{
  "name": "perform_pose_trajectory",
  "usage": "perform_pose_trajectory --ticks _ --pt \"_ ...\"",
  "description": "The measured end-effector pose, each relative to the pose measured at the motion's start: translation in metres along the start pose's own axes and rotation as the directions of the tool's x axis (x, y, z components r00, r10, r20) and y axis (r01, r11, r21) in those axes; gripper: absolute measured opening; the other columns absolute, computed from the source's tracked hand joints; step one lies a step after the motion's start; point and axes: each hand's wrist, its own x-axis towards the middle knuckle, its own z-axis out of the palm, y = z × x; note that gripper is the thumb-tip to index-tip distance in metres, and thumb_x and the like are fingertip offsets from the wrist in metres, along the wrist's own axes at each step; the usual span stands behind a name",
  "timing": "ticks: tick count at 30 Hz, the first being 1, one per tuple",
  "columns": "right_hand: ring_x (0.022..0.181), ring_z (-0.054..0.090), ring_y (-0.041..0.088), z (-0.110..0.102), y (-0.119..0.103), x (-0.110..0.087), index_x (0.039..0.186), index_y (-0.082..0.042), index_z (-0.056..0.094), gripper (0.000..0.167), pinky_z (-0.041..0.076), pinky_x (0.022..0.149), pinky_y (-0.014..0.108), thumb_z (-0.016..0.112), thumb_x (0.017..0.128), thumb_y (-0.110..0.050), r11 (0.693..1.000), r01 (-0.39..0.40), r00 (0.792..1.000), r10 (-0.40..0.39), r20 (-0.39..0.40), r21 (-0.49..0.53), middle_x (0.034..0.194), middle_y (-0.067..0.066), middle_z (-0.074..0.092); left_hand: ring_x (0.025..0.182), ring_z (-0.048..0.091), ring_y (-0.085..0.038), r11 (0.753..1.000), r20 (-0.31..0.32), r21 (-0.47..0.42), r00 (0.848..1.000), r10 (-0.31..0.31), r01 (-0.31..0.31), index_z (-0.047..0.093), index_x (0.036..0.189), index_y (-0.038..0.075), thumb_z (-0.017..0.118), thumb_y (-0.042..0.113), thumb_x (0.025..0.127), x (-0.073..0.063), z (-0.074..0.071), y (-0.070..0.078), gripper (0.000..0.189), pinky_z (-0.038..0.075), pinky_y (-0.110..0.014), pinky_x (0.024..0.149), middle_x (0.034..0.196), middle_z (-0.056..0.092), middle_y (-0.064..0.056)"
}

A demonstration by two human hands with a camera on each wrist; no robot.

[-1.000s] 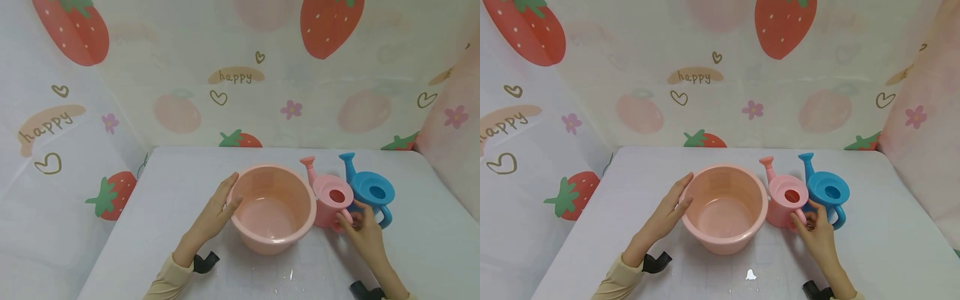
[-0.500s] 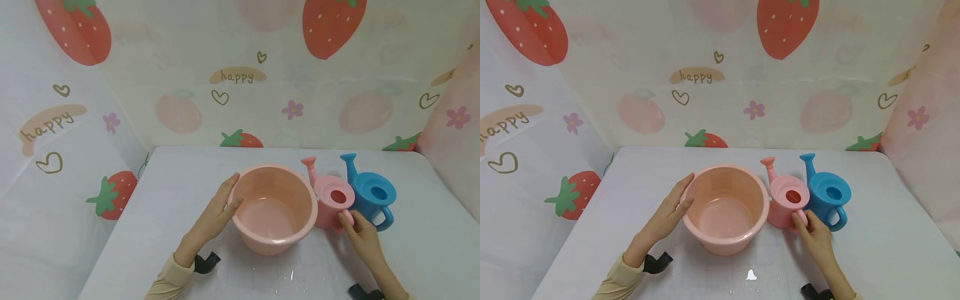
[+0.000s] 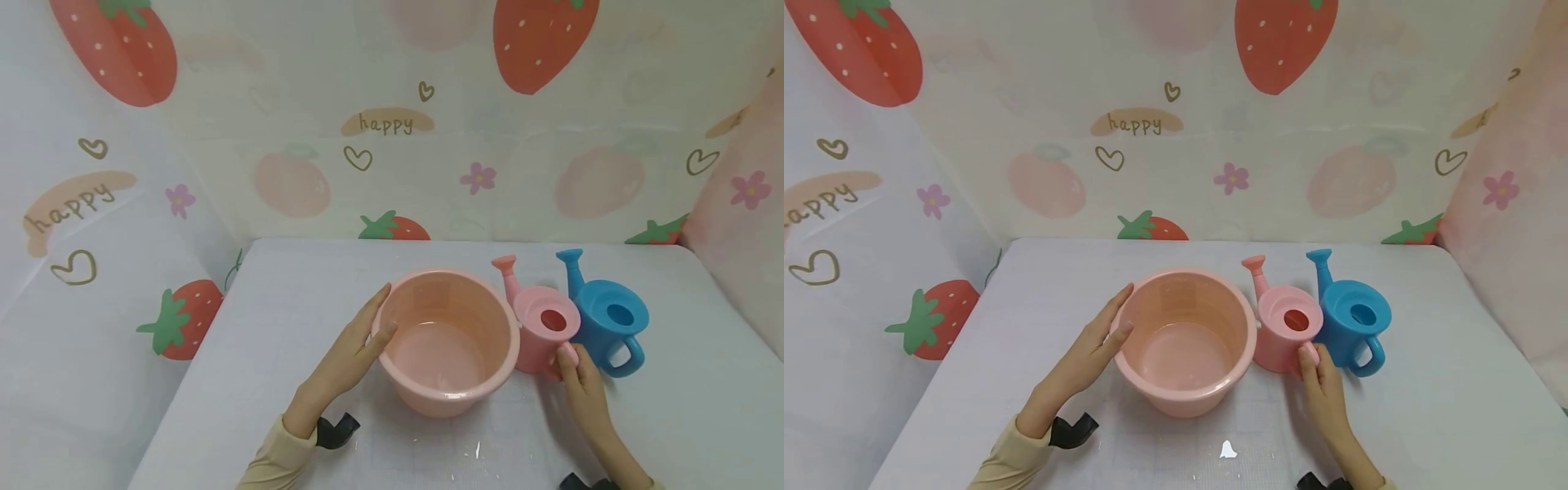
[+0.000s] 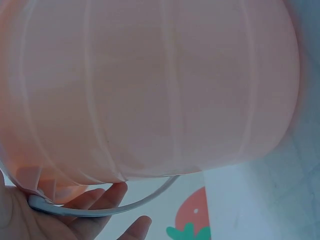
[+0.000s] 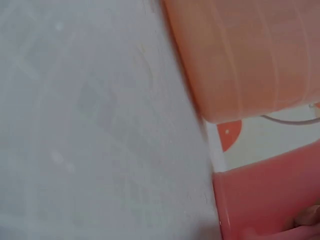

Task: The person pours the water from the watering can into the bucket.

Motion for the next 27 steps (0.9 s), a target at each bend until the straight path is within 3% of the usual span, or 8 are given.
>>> perform_pose_trajectory --ticks 8,15,22,27 --pt "0.077 0.047 0.01 0.004 0.007 0.001 0.1 0.002 0.049 0.016 0.046 0.068 0.013 0.042 0.098 -0.011 0.99 0.138 0.988 -0.136 -0.069 0.022 0.085 0.007 0.049 0.139 0.023 -0.01 1.0 0.005 -0.012 1.0 -0.006 0.006 0.016 0.148 0.032 0.04 0.041 0.097 0.001 0.001 -0.002 0.056 0.026 -0.044 0.11 0.151 0.023 0.012" --pt "0.073 0.046 0.008 0.004 0.01 0.001 0.096 0.005 0.051 0.009 0.044 0.065 0.009 0.046 0.095 -0.002 0.966 0.258 0.96 -0.256 -0.116 0.005 0.082 0.005 0.049 0.138 0.024 -0.01 1.0 0.007 -0.017 1.0 -0.009 0.009 0.016 0.148 0.031 0.04 0.043 0.097 0.001 0.001 -0.003 0.057 0.027 -0.044 0.11 0.151 0.023 0.012" --pt "0.075 0.049 0.003 0.0 0.008 -0.002 0.1 0.007 0.05 0.011 0.044 0.068 0.005 0.046 0.095 -0.003 0.961 0.277 0.948 -0.272 -0.169 0.011 0.086 0.005 0.051 0.138 0.024 -0.009 1.0 0.01 -0.004 1.0 -0.005 0.005 0.015 0.148 0.033 0.039 0.044 0.097 0.001 0.001 -0.002 0.057 0.027 -0.043 0.11 0.151 0.023 0.013" --pt "0.078 0.05 -0.002 -0.006 0.004 -0.003 0.1 0.013 0.05 0.012 0.044 0.073 0.003 0.046 0.093 0.004 0.922 0.388 0.897 -0.381 -0.224 -0.015 0.087 0.013 0.052 0.138 0.025 -0.01 1.0 0.01 -0.003 1.0 -0.009 0.009 0.015 0.148 0.033 0.039 0.044 0.097 0.001 0.0 -0.003 0.057 0.027 -0.043 0.11 0.151 0.023 0.012"
